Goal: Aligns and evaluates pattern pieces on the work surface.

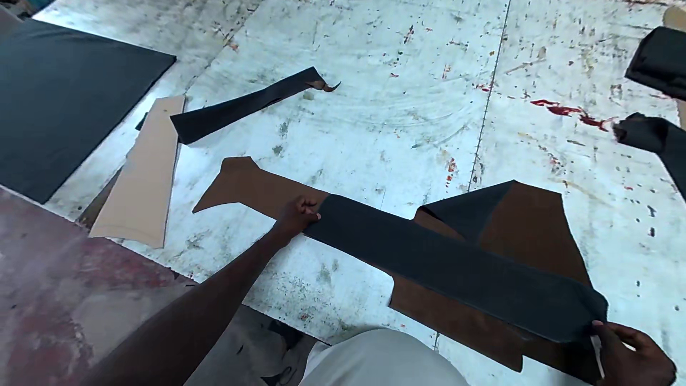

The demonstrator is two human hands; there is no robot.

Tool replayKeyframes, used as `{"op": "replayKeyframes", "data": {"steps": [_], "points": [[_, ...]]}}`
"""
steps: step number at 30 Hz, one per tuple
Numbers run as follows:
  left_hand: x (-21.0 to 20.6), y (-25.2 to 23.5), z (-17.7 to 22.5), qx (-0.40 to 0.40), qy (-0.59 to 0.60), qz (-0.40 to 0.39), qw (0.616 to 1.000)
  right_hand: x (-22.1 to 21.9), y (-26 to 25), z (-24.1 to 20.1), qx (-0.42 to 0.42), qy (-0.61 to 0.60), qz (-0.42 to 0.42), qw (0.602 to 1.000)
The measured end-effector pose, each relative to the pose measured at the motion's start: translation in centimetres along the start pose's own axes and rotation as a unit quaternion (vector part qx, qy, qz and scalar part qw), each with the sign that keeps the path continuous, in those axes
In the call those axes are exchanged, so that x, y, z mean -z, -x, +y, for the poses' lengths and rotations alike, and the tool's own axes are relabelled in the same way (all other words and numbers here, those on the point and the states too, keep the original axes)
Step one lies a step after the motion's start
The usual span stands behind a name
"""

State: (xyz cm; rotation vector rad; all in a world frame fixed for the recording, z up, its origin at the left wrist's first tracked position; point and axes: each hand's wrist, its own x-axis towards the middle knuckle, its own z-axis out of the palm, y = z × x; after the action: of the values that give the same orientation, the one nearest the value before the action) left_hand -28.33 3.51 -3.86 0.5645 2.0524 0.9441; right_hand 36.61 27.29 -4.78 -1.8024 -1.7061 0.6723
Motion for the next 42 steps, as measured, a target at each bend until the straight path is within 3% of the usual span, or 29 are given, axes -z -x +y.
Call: {"op": "replayKeyframes", "data": {"steps": [3, 6, 8, 11, 16, 27, 34, 42], "points": [[0.0, 0.0, 0.1, 0.001, -0.001, -0.001, 1.000, 0.8, 0.1, -1.3, -0.016, -0.075, 0.021, 0.997], [0.0, -0.2, -0.2, -0.003, 0.006, -0.003, 1.000, 1.1, 0.4, -3.3, -0.118, -0.188, 0.040, 0.974], [0.0, -0.1, -0.2, -0.006, 0.008, -0.003, 1.000, 1.4, 0.8, -4.2, -0.184, -0.245, 0.012, 0.952], [0.0, -0.2, -0.3, -0.007, 0.008, 0.001, 1.000, 0.7, 1.2, -2.4, -0.230, -0.237, -0.062, 0.942], [0.1, 0.0, -0.3, -0.008, 0.016, -0.001, 1.000, -1.8, 1.9, -0.5, -0.245, -0.228, -0.053, 0.941], [0.2, 0.1, -0.5, -0.009, 0.028, 0.020, 0.999, -2.3, 2.2, -0.8, -0.239, -0.249, -0.013, 0.938], [0.0, -0.9, -1.4, -0.078, -0.101, 0.032, 0.991, -2.6, 2.3, -0.7, -0.223, -0.208, -0.008, 0.952], [0.3, -1.5, -1.5, -0.077, -0.162, 0.018, 0.984, -2.8, 2.9, -1.3, -0.197, -0.173, 0.014, 0.965]]}}
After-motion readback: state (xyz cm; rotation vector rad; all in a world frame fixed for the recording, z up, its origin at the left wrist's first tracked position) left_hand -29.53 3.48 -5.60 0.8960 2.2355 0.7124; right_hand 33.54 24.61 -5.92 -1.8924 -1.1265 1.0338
